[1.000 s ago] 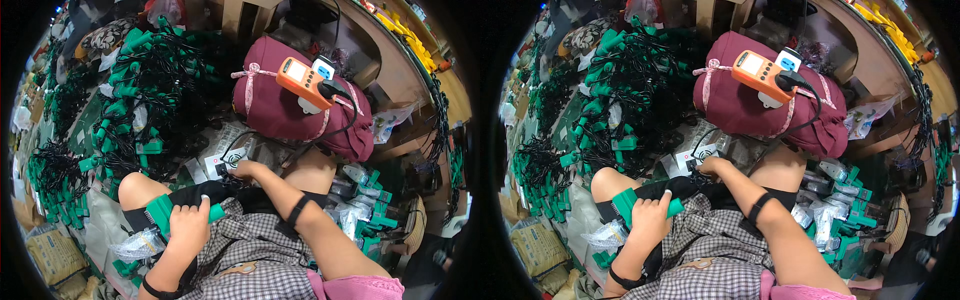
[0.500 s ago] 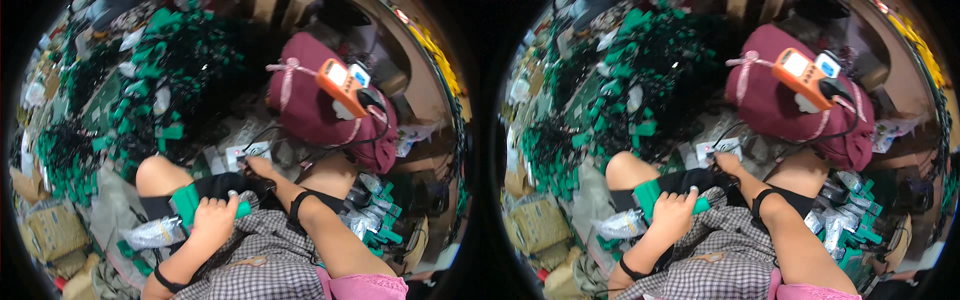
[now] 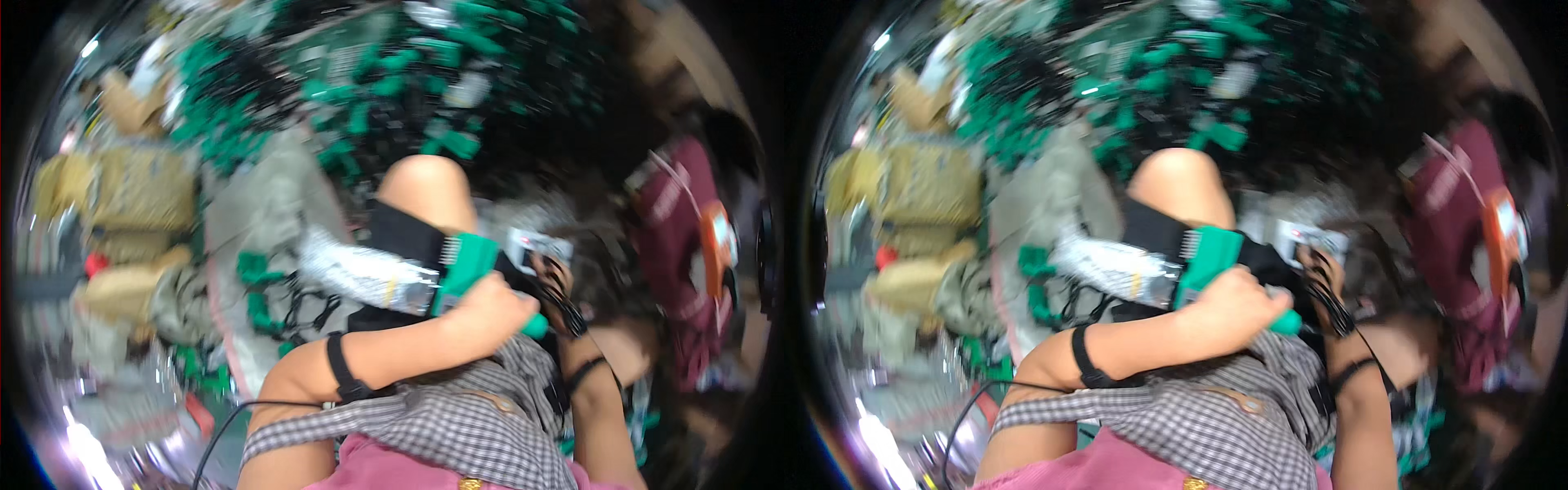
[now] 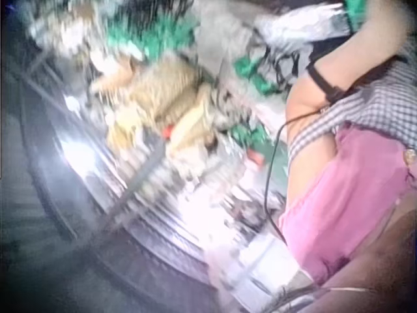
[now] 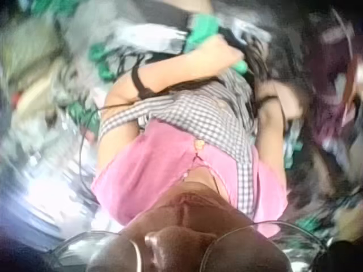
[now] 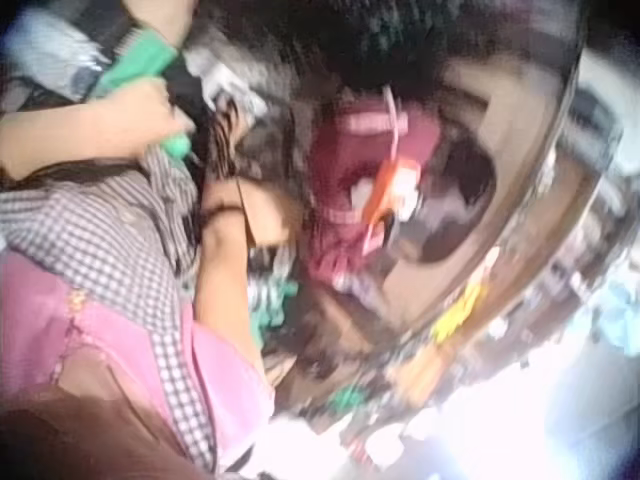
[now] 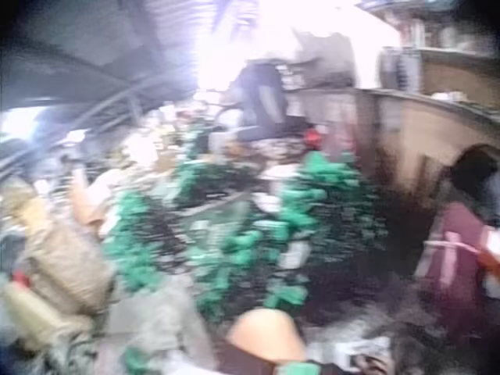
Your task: The worker is assembling and testing green electronic components, likely spray guns or related devices, by connecting wires and checking them with a digital meter.
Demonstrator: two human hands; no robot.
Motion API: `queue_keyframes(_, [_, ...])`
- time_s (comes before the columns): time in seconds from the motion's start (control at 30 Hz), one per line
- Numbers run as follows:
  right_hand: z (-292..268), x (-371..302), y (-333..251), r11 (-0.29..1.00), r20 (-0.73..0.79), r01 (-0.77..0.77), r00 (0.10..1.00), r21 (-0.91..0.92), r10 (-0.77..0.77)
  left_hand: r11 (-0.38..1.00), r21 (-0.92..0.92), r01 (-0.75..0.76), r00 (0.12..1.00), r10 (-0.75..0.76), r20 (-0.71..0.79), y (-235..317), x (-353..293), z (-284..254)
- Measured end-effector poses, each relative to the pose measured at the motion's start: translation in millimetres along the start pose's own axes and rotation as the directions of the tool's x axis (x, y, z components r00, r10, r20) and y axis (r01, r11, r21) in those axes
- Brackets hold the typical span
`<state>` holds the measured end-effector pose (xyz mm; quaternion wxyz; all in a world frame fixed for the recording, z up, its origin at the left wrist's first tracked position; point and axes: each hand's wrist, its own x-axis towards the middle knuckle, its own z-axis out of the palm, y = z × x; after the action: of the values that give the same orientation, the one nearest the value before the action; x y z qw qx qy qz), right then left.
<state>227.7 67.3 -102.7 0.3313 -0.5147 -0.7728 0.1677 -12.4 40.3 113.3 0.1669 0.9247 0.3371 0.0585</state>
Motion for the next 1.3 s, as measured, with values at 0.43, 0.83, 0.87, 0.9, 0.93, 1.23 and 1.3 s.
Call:
queue_keyframes(0.43, [-59.2,137.3,-222.5,0.850,0.422,-0.068,0.887,0.522,-0.188,0.115,-0.638,0.761,0.257,-0.957,0.135,-94.5,-405.5,-181.0])
queue_keyframes(0.83, [-24.6,160.9,-196.2,0.926,0.424,-0.274,0.894,0.262,0.144,-0.152,0.029,0.988,-0.154,-0.984,0.090,-113.1,-576.8,97.1])
queue_keyframes(0.87, [-21.6,165.8,-191.1,0.934,0.432,-0.279,0.887,0.222,0.162,-0.131,-0.008,0.991,-0.128,-0.980,0.150,-115.6,-555.9,130.1])
queue_keyframes(0.9, [-13.8,172.1,-190.8,0.932,0.450,-0.274,0.881,0.238,0.145,-0.232,-0.033,0.972,-0.210,-0.925,0.315,-108.9,-554.0,159.1])
queue_keyframes(0.93, [-5.4,179.5,-196.0,0.921,0.485,-0.272,0.868,0.278,0.110,-0.278,-0.018,0.960,-0.218,-0.788,0.575,-99.8,-566.7,179.7])
queue_keyframes(1.23, [44.2,376.8,-178.5,0.991,-0.223,0.085,0.973,0.101,-0.060,0.069,-0.480,0.875,0.281,-0.879,0.386,-141.8,-356.5,73.3])
queue_keyframes(1.3, [24.4,439.8,-192.8,0.886,-0.399,0.191,0.839,-0.423,-0.371,0.177,-0.517,0.838,0.332,-0.916,0.226,-144.3,-329.2,34.5])
